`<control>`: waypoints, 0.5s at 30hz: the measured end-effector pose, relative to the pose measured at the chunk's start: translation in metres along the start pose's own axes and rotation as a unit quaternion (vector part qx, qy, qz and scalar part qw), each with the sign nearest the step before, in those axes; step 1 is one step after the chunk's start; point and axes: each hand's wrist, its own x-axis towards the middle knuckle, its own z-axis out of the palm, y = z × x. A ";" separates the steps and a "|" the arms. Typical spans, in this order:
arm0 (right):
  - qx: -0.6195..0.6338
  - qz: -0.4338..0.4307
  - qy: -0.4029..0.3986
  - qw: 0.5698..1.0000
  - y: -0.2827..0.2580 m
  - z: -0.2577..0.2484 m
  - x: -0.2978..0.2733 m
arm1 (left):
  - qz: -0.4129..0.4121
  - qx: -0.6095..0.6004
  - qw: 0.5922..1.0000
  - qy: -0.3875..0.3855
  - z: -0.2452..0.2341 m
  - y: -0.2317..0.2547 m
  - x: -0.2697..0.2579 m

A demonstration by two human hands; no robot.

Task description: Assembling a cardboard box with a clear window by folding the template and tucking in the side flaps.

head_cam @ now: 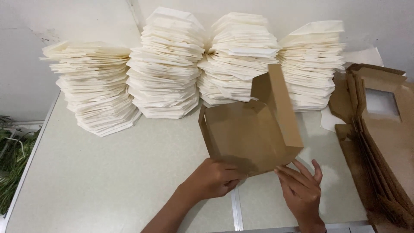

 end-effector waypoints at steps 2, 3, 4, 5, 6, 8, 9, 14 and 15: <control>0.018 0.018 0.002 1.000 -0.006 -0.002 0.003 | -0.010 -0.013 1.000 0.002 0.002 0.003 0.001; 0.017 0.048 0.020 0.998 -0.010 -0.003 0.006 | 0.007 -0.014 1.000 0.020 0.003 0.004 0.003; 0.016 0.078 0.039 0.996 -0.014 -0.004 0.009 | 0.024 -0.014 0.999 0.038 0.005 0.005 0.004; 0.016 0.077 0.038 0.996 -0.015 -0.006 0.010 | 0.023 -0.015 0.999 0.039 0.008 0.007 0.004; 0.018 0.080 0.048 0.995 -0.017 -0.007 0.013 | 0.003 -0.001 0.999 0.033 0.011 0.008 0.003; 0.020 0.083 0.058 0.995 -0.014 -0.005 0.012 | -0.017 0.013 0.999 0.028 0.019 0.011 0.002; 0.035 0.078 0.042 0.995 -0.010 -0.003 0.008 | -0.012 0.018 0.999 0.031 0.024 0.011 0.002; 0.072 0.081 -0.001 0.994 -0.007 -0.001 0.009 | -0.001 0.019 0.996 0.091 0.039 0.017 0.005; 0.078 0.085 -0.009 0.993 -0.006 -0.001 0.006 | 0.020 0.026 0.995 0.098 0.038 0.019 0.007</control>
